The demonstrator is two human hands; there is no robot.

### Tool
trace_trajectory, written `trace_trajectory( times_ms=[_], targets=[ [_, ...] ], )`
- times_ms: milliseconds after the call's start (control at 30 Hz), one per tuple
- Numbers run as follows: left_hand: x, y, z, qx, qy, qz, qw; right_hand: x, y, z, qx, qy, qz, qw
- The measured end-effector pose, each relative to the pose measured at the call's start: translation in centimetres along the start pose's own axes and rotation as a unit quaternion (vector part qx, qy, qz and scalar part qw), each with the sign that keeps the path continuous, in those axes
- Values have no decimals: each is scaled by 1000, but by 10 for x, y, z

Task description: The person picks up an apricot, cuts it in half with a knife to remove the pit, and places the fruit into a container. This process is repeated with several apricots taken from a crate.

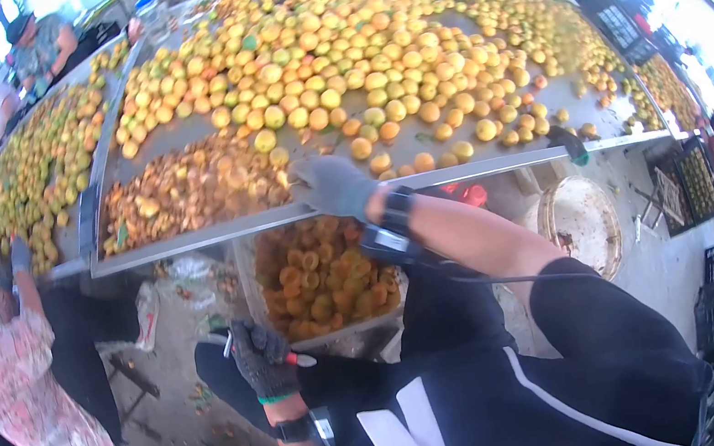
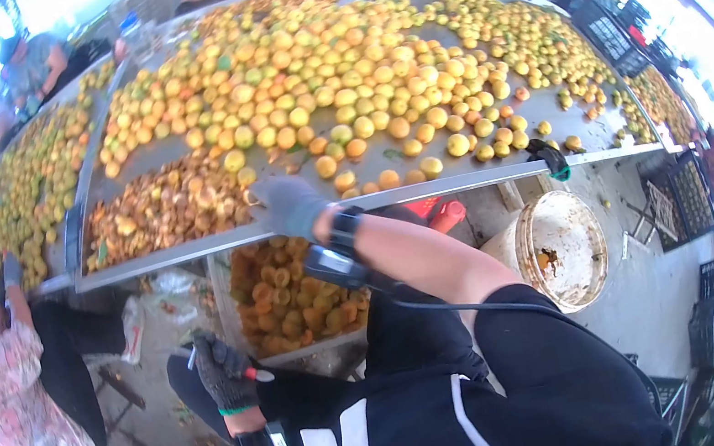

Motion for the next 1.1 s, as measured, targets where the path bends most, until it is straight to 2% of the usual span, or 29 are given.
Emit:
trace_trajectory(
  times_ms=[67,133,200,267,300,367,467,500,567,600,633,667,700,733,800,833,867,900,933,1000,1033,1100],
  targets=[
    [-2,2,-8,-6,10,-16,1000,15,-7,-28,-33,-54,87,994],
    [-3,4,-13,-2,23,-17,1000,43,-46,-52,-99,-84,114,985],
    [-5,9,-20,-5,36,-37,999,37,-57,-69,-180,-49,117,975],
    [-6,6,-29,-5,46,-55,997,15,-51,-67,-146,23,89,985],
    [-7,6,-30,8,47,-59,997,15,-58,-61,-143,14,88,986],
    [-11,6,-33,21,55,-64,996,19,-62,-52,31,59,-16,998],
    [-16,5,-38,-3,54,-78,995,23,-24,-34,37,82,-82,993],
    [-17,5,-38,12,65,-81,995,52,-33,-30,34,187,-7,982],
    [-19,4,-37,28,81,-82,993,51,36,4,53,315,93,943],
    [-20,3,-37,25,93,-80,992,60,66,20,17,195,-33,980],
    [-21,3,-36,21,106,-78,991,74,90,37,-20,68,-157,985],
    [-23,1,-36,22,111,-75,991,101,103,55,-63,1,17,998],
    [-24,0,-35,27,107,-86,990,97,135,69,-152,-137,77,976],
    [-25,0,-35,32,101,-97,990,106,149,95,-109,-170,95,975],
    [-26,1,-37,21,120,-96,988,122,160,129,-202,-273,215,915],
    [-27,-1,-38,6,136,-96,986,136,154,143,-205,-270,212,917],
    [-29,-5,-36,11,134,-96,986,153,142,157,-154,-217,242,933],
    [-32,-11,-36,36,135,-117,983,152,139,158,-101,-163,271,943],
    [-35,-15,-34,60,136,-139,979,155,135,157,-101,-162,267,945],
    [-41,-14,-37,66,133,-149,978,160,127,142,10,-189,65,980],
    [-44,-13,-38,70,131,-156,976,158,120,137,76,-152,25,985],
    [-47,-13,-37,72,132,-154,977,155,112,123,88,-144,27,985]
  ],
)
Point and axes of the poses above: each hand's wrist, its own z-axis away from the middle knuckle, its own y-axis out of the back of the hand, x = y × z, the point moved 2 cm from there along -z, towards the middle knuckle, and after that the axes turned 12 degrees about y, right-handed, at the moved point
